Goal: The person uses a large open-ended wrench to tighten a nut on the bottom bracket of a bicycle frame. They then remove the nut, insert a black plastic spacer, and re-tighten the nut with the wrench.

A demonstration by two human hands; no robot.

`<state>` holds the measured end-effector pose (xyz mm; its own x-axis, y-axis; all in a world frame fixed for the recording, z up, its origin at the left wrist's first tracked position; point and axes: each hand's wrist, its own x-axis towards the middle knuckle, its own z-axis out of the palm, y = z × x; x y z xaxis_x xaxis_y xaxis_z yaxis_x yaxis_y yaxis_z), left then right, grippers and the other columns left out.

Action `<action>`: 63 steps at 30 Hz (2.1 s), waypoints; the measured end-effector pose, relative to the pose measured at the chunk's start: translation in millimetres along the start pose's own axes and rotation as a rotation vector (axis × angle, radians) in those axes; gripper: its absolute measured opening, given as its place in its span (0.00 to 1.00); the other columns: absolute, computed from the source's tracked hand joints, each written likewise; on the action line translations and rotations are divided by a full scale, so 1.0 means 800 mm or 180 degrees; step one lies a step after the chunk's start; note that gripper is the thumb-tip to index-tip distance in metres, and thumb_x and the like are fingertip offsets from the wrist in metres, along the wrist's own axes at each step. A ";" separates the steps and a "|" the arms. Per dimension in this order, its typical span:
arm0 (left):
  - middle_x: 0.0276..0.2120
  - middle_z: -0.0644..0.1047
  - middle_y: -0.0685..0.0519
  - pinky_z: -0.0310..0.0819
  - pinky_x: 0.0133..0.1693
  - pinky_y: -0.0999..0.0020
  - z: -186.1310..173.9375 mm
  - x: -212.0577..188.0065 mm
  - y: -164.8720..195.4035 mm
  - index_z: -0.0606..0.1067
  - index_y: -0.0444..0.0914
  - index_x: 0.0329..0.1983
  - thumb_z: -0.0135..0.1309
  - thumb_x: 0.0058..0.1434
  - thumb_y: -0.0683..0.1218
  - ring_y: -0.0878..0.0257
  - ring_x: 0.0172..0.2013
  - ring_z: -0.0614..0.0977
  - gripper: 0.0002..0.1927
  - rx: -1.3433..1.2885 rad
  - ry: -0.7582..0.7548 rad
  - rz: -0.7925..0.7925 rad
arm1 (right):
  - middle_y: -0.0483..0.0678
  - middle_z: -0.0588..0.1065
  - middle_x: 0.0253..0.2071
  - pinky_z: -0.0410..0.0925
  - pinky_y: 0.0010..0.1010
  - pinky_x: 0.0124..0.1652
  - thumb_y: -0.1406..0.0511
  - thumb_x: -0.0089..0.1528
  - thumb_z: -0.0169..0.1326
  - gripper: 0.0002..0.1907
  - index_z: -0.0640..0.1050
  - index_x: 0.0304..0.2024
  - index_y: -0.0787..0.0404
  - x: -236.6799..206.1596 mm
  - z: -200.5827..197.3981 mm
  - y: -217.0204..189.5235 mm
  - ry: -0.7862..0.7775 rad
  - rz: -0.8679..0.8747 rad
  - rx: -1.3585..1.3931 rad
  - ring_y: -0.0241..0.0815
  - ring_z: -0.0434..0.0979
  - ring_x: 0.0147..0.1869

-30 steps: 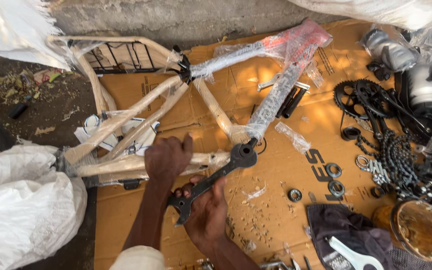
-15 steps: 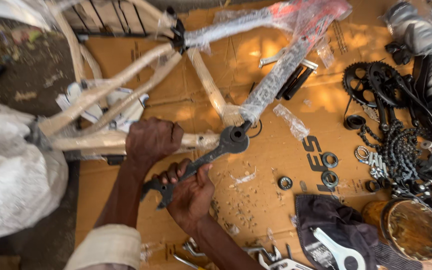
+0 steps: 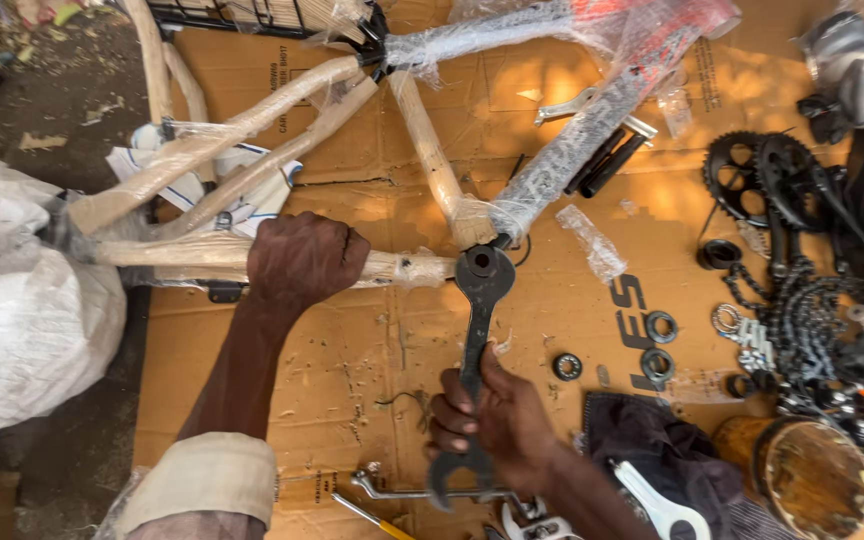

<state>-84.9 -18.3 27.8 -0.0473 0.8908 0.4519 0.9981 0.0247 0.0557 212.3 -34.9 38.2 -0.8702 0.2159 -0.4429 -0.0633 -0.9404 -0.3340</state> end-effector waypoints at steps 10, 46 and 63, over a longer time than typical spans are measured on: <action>0.09 0.68 0.51 0.64 0.17 0.61 0.015 -0.002 0.001 0.66 0.41 0.07 0.58 0.55 0.45 0.57 0.13 0.72 0.22 0.0435 0.0848 0.0482 | 0.40 0.53 0.13 0.66 0.38 0.29 0.36 0.68 0.20 0.39 0.62 0.20 0.55 -0.007 0.011 0.001 0.0748 -0.0123 -0.0080 0.37 0.56 0.16; 0.44 0.82 0.38 0.76 0.49 0.50 -0.001 0.042 0.001 0.83 0.37 0.41 0.41 0.65 0.56 0.43 0.47 0.84 0.24 -0.0435 -0.2433 -0.1660 | 0.48 0.63 0.20 0.67 0.38 0.31 0.35 0.65 0.34 0.37 0.67 0.27 0.60 0.219 0.103 0.088 0.1997 -0.2304 0.1653 0.45 0.64 0.25; 0.33 0.83 0.45 0.77 0.43 0.53 0.034 -0.004 -0.004 0.82 0.42 0.35 0.46 0.75 0.57 0.48 0.36 0.84 0.21 0.0077 -0.0927 -0.1052 | 0.45 0.77 0.34 0.74 0.31 0.40 0.57 0.66 0.49 0.20 0.76 0.56 0.59 -0.073 -0.052 -0.028 0.2109 -0.1066 -0.2810 0.37 0.78 0.36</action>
<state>-87.1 -8.6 2.2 -0.3547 0.9239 0.1433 0.9320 0.3372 0.1328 285.0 -15.5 36.7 -0.4304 0.7614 -0.4848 0.3488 -0.3551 -0.8673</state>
